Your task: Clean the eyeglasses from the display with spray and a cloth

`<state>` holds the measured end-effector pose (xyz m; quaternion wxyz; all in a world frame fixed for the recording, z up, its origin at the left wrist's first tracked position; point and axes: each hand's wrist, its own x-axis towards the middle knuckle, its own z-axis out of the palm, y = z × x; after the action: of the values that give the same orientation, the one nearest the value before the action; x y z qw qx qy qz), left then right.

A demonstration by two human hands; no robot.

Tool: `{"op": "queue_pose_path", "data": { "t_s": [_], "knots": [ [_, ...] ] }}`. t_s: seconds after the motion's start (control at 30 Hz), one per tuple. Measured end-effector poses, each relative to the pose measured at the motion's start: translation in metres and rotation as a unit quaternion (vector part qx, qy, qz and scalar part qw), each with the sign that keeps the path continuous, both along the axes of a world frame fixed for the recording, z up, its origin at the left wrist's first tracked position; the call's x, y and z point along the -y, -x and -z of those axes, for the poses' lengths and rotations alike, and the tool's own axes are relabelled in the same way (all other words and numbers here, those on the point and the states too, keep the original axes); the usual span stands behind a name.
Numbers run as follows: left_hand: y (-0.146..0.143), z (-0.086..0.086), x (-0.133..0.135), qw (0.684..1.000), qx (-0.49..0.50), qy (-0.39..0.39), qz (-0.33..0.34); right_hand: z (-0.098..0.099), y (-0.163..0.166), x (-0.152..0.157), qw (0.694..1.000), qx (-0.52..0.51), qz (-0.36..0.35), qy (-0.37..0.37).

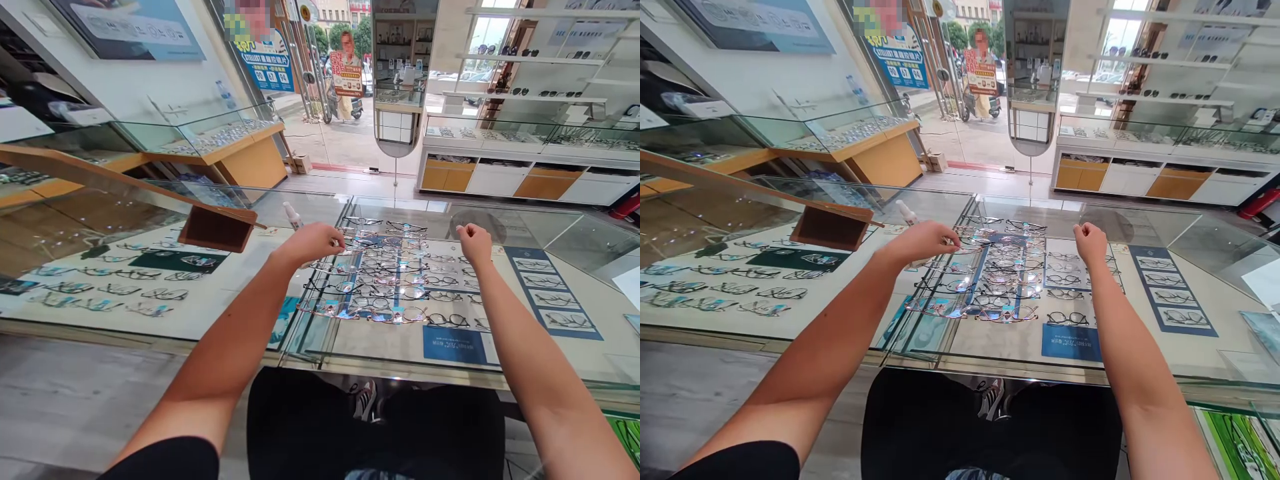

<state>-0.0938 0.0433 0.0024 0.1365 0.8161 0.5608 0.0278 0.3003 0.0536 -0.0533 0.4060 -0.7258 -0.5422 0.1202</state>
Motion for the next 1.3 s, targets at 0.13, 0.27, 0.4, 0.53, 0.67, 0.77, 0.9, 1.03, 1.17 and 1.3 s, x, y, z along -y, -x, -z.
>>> {"op": "queue_pose_path", "data": {
  "t_s": [0.13, 0.27, 0.4, 0.53, 0.67, 0.77, 0.9, 1.03, 1.17, 1.3],
  "knots": [
    [-0.001, -0.007, 0.005, 0.996, 0.081, -0.025, -0.021, -0.001, 0.003, 0.002, 0.999, 0.018, -0.027, 0.009],
    [-0.008, -0.01, 0.011, 0.976, 0.199, -0.089, -0.011, -0.005, 0.006, 0.003, 0.999, 0.028, -0.039, -0.002],
    [-0.027, -0.005, 0.019, 0.931, 0.34, -0.128, -0.035, -0.017, 0.022, 0.008, 0.997, 0.036, -0.059, -0.027],
    [-0.052, 0.002, 0.036, 0.881, 0.456, -0.118, -0.046, -0.033, 0.06, 0.033, 0.988, 0.022, -0.148, -0.047],
    [-0.066, 0.002, 0.053, 0.86, 0.493, -0.128, -0.033, -0.045, 0.101, 0.069, 0.936, -0.118, -0.326, -0.054],
    [-0.064, -0.002, 0.056, 0.851, 0.502, -0.154, -0.019, -0.049, 0.114, 0.083, 0.931, -0.107, -0.348, -0.026],
    [-0.049, -0.01, 0.045, 0.802, 0.558, -0.21, -0.043, -0.043, 0.112, 0.081, 0.933, 0.051, -0.356, -0.018],
    [-0.032, -0.016, 0.025, 0.707, 0.677, -0.185, -0.081, -0.032, 0.12, 0.078, 0.889, 0.168, -0.424, -0.036],
    [-0.019, -0.019, 0.009, 0.633, 0.755, -0.147, -0.089, -0.032, 0.149, 0.075, 0.857, 0.286, -0.427, 0.031],
    [-0.012, -0.019, 0.002, 0.62, 0.765, -0.152, -0.087, -0.039, 0.177, 0.063, 0.817, 0.367, -0.436, 0.087]
  ]
}}
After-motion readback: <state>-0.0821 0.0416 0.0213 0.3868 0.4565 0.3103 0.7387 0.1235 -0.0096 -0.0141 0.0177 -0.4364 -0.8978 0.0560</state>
